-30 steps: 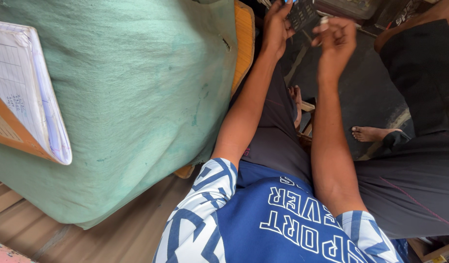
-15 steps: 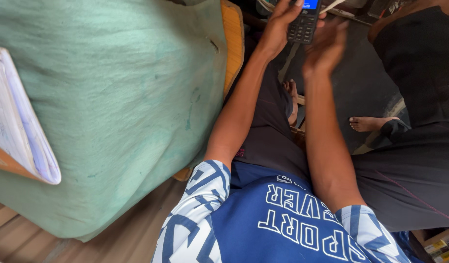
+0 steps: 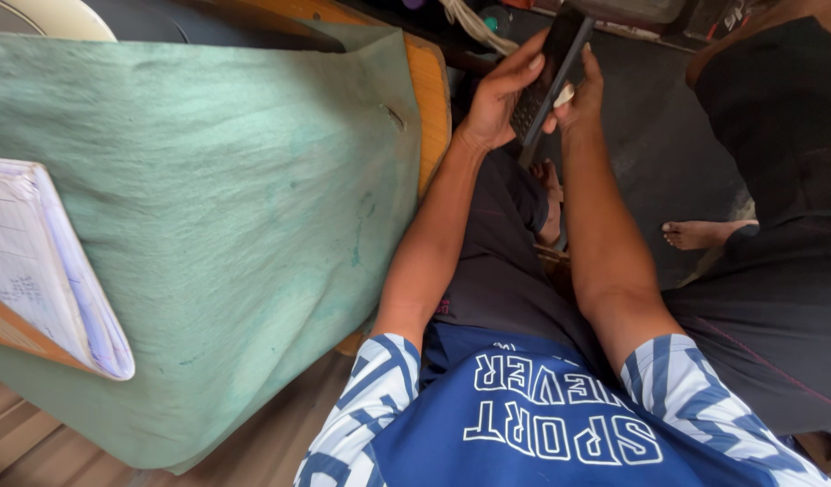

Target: The person uses a screwdriver to remove screws from the back of a mobile phone, then connects a charging cable to test the device. The phone screen lights up, and the person briefly handles another phone before the clip ends.

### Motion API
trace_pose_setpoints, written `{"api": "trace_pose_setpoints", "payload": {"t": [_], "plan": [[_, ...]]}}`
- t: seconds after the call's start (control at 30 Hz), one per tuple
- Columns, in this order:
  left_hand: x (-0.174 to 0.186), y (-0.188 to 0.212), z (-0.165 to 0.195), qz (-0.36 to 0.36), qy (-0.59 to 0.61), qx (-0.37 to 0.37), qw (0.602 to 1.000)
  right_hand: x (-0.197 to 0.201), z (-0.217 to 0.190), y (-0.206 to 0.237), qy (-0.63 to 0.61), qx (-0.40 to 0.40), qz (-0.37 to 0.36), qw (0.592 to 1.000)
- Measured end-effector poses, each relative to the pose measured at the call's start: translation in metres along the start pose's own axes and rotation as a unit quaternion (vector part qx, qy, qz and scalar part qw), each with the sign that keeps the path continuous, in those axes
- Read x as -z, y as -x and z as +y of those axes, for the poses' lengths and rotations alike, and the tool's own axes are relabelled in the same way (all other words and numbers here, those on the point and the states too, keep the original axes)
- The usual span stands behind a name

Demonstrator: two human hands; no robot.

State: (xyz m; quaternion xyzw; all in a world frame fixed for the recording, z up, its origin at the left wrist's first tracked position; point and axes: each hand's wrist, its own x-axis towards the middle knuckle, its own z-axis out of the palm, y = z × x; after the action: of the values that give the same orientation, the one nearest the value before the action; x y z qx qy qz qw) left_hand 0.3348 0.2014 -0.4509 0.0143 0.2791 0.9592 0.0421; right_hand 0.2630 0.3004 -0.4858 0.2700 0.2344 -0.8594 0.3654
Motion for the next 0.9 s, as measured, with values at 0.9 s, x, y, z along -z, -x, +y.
{"api": "trace_pose_setpoints", "payload": {"t": [0.9], "plan": [[0.02,-0.004,-0.003,0.213,-0.015,-0.24,0.947,-0.092,0.009,-0.052,-0.002,0.045,-0.078,0.996]]}}
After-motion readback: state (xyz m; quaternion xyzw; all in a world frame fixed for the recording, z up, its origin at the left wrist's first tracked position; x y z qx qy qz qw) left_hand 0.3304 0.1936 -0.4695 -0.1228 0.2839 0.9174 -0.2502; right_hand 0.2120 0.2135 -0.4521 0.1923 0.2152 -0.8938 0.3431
